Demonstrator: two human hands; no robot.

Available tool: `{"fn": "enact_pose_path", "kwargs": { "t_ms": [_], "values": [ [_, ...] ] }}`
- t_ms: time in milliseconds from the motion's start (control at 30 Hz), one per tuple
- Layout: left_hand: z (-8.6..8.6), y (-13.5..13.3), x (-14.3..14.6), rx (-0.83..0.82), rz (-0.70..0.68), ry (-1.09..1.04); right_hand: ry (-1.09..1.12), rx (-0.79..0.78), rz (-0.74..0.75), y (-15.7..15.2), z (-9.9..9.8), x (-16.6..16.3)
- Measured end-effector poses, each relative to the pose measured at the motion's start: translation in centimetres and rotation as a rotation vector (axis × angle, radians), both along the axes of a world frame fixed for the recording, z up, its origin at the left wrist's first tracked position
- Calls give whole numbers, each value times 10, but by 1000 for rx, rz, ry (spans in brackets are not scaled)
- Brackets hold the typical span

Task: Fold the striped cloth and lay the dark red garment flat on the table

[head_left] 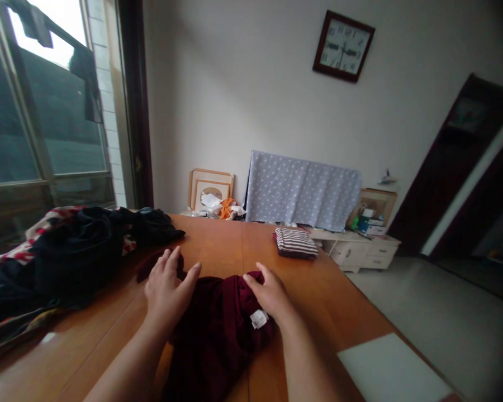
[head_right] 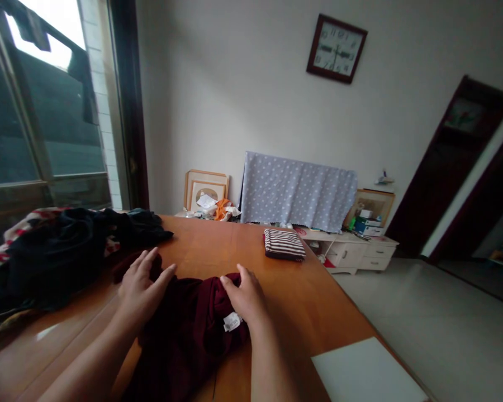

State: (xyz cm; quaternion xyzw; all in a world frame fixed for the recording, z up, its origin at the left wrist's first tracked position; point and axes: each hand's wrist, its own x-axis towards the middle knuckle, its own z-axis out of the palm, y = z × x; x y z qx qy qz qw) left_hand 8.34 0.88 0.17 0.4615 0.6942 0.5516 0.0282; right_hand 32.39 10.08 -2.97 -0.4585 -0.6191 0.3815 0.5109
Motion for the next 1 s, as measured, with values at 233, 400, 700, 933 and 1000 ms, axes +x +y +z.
{"fn": "enact_pose_path", "kwargs": {
  "t_ms": [233,400,700,933,1000],
  "values": [
    [-5,-8,26,-195,-429,341,-34,-29,260,-16,7,-11],
    [-9,-5,26,-256,-537,344,306,-120,267,-23,27,-11],
    [1,1,15,112,-342,-727,577,-301,282,-20,33,-2],
    [14,1,10,229,-324,-1185,325,-325,416,-29,38,1],
    [18,-1,13,259,-359,-1245,271,-306,494,-33,40,1]
  ]
}}
